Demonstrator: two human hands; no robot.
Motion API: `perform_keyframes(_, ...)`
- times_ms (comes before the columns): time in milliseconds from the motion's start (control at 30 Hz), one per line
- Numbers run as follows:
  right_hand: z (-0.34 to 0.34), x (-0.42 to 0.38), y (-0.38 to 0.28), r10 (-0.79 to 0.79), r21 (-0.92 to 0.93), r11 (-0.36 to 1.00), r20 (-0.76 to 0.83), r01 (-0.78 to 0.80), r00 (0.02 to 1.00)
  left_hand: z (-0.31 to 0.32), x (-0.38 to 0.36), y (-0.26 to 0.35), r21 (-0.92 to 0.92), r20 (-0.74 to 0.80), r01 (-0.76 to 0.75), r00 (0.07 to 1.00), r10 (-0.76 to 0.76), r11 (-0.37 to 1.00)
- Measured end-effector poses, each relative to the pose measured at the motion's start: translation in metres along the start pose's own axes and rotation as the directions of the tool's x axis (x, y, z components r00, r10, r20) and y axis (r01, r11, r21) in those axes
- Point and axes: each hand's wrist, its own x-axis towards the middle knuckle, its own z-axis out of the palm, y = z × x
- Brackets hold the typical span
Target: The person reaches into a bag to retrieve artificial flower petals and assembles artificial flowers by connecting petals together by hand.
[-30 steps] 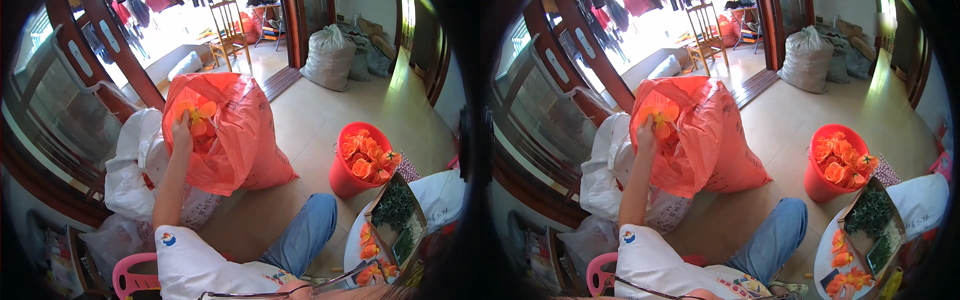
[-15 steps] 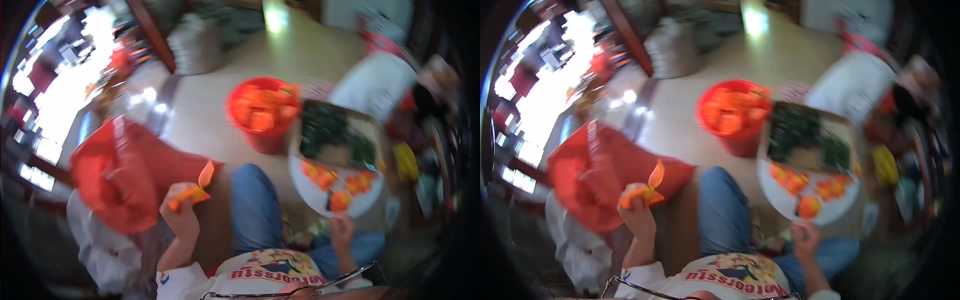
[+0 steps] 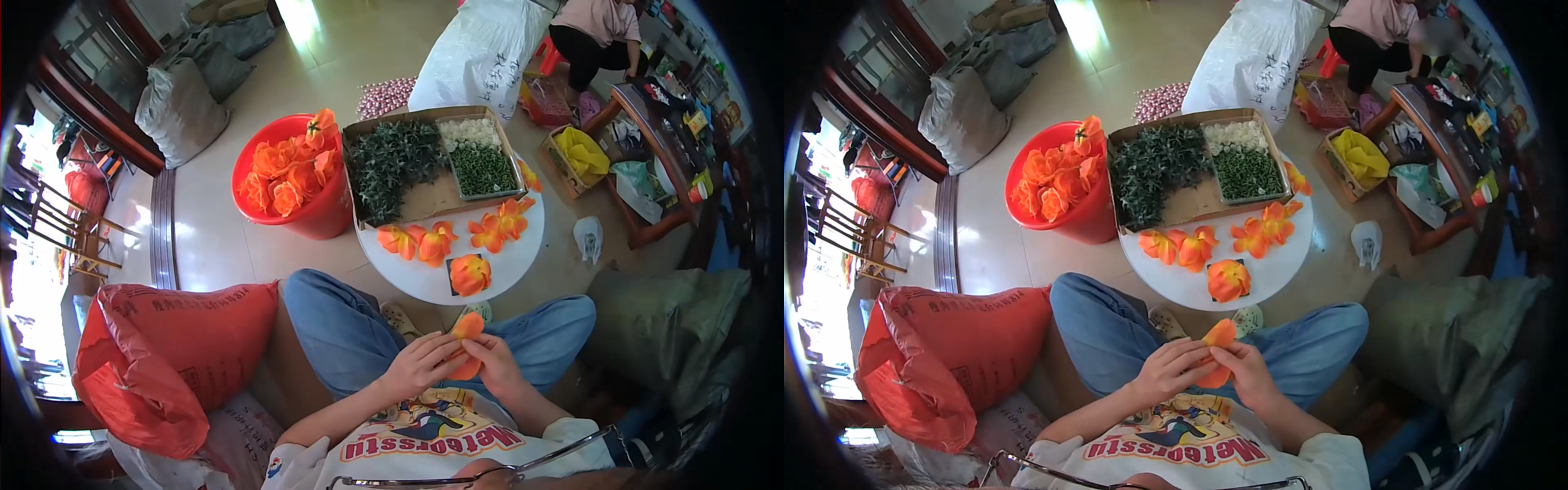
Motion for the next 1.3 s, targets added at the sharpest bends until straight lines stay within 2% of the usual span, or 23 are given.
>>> perform_keyframes(67,-0.007,0.008,-0.002,-0.04,0.009,0.999,-0.019,0.04,0.999,0.005,0.006,-0.005,0.011,0.027,-0.008,1.0,0.008,1.0)
perform_keyframes(167,-0.015,0.025,-0.018,-0.12,-0.003,0.993,-0.071,0.12,0.99,0.017,0.01,-0.013,-0.058,-0.097,0.123,0.987,-0.128,0.991)
perform_keyframes(267,-0.012,0.039,-0.048,-0.192,-0.101,0.977,-0.039,0.187,0.981,0.019,0.017,-0.02,-0.357,-0.121,0.403,0.875,-0.469,0.843)
perform_keyframes(300,-0.01,0.043,-0.057,-0.196,-0.125,0.973,-0.017,0.192,0.981,0.017,0.019,-0.027,-0.427,-0.08,0.437,0.853,-0.515,0.791)
perform_keyframes(333,-0.008,0.047,-0.064,-0.194,-0.153,0.969,0.008,0.193,0.981,0.022,0.023,-0.034,-0.672,0.028,0.489,0.767,-0.641,0.556)
perform_keyframes(367,-0.007,0.051,-0.071,-0.191,-0.181,0.964,0.034,0.194,0.981,0.029,0.027,-0.042,-0.838,0.173,0.483,0.678,-0.714,0.256)
perform_keyframes(400,-0.005,0.053,-0.075,-0.186,-0.208,0.959,0.061,0.194,0.981,0.032,0.033,-0.048,-0.904,0.338,0.421,0.596,-0.728,-0.075)
perform_keyframes(433,-0.002,0.055,-0.078,-0.184,-0.228,0.954,0.072,0.196,0.98,0.025,0.045,-0.05,-0.854,0.485,0.452,0.516,-0.706,-0.257)
perform_keyframes(533,0.004,0.06,-0.085,-0.182,-0.285,0.936,0.104,0.205,0.978,0.021,0.058,-0.062,-0.831,0.556,0.38,0.572,-0.604,-0.405)
perform_keyframes(633,-0.006,0.071,-0.089,-0.188,-0.341,0.916,0.107,0.213,0.976,0.013,0.065,-0.074,-0.815,0.569,0.496,0.587,-0.575,-0.3)
perform_keyframes(700,-0.01,0.081,-0.098,-0.203,-0.379,0.898,0.094,0.223,0.975,0.009,0.073,-0.087,-0.84,0.511,0.509,0.629,-0.585,-0.188)
perform_keyframes(867,0.012,0.085,-0.128,-0.347,-0.409,0.839,0.105,0.358,0.932,-0.015,0.104,-0.114,-0.793,0.415,0.602,0.645,-0.642,0.093)
perform_keyframes(933,0.017,0.087,-0.13,-0.374,-0.385,0.838,0.107,0.385,0.921,-0.019,0.109,-0.115,-0.789,0.393,0.604,0.64,-0.66,0.116)
perform_keyframes(1100,-0.013,0.101,-0.104,-0.324,-0.503,0.817,0.002,0.281,0.946,0.015,0.09,-0.122,-0.726,0.357,0.651,0.633,-0.686,0.223)
perform_keyframes(1300,-0.025,0.1,-0.09,-0.303,-0.523,0.823,-0.076,0.221,0.95,0.036,0.077,-0.124,-0.682,0.35,0.691,0.596,-0.722,0.239)
